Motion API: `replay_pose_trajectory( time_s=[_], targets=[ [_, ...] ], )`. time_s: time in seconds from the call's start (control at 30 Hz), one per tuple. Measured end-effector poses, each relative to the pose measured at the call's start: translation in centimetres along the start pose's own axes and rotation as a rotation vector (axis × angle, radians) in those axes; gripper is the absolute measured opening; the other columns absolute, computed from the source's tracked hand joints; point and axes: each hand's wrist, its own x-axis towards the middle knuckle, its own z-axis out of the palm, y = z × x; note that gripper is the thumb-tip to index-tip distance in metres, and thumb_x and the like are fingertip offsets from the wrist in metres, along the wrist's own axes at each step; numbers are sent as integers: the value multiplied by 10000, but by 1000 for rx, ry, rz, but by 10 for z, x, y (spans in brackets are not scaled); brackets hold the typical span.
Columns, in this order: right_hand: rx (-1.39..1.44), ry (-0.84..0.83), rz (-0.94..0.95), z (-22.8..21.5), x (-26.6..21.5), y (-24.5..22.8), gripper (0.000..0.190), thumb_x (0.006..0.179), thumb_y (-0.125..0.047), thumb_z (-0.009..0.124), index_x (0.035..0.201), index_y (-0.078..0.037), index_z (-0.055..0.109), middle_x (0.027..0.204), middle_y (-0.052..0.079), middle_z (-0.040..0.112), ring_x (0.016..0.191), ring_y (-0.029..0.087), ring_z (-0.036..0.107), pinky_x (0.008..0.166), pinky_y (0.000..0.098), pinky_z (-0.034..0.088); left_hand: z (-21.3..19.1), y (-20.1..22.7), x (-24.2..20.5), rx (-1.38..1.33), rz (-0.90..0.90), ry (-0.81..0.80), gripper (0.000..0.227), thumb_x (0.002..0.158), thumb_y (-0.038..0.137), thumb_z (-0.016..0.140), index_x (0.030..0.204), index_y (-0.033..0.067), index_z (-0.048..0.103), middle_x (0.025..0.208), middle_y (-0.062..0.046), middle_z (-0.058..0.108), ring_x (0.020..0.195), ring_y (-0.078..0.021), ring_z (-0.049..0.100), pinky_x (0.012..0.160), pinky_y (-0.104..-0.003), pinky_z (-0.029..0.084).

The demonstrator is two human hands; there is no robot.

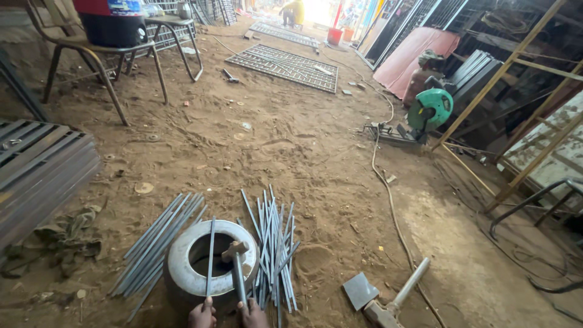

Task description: The person sits on the ground and repeatedly strikes metal rods with a hammer to shape them. The rods are placed on a circular metal anvil during the process.

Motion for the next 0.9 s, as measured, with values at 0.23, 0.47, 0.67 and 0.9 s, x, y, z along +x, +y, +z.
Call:
replay_pose_trajectory(
  time_s=[0.23,0.47,0.67,0.9],
  targets=[
    [113,53,-46,-3,-1,8,459,965,-573,607,1238,-207,649,1148,171,721,1092,392,685,909,469,553,7,5,-5,-58,33,1,546,953,465,666,802,-59,680,508,-152,566,401,-251,550,402,-397,425],
    [523,-145,150,-2,-14,3,302,1036,-435,575,1095,-139,591,796,134,604,632,277,606,546,427,490,0,-16,15,77,137,-12,532,974,469,598,795,-23,696,505,-126,630,402,-223,608,418,-371,465],
    [586,-244,244,12,-13,22,248,1068,-387,533,1063,-140,505,637,98,528,430,232,559,387,394,457,0,-37,30,-32,132,-31,542,992,469,605,817,-42,644,505,-113,563,407,-211,539,431,-380,448],
    [577,-227,220,13,-9,29,234,1070,-376,526,1050,-144,508,650,87,552,419,229,549,384,389,437,1,-49,44,37,112,-21,538,985,460,607,817,-48,660,502,-128,588,412,-222,568,442,-380,464]
  ],
)
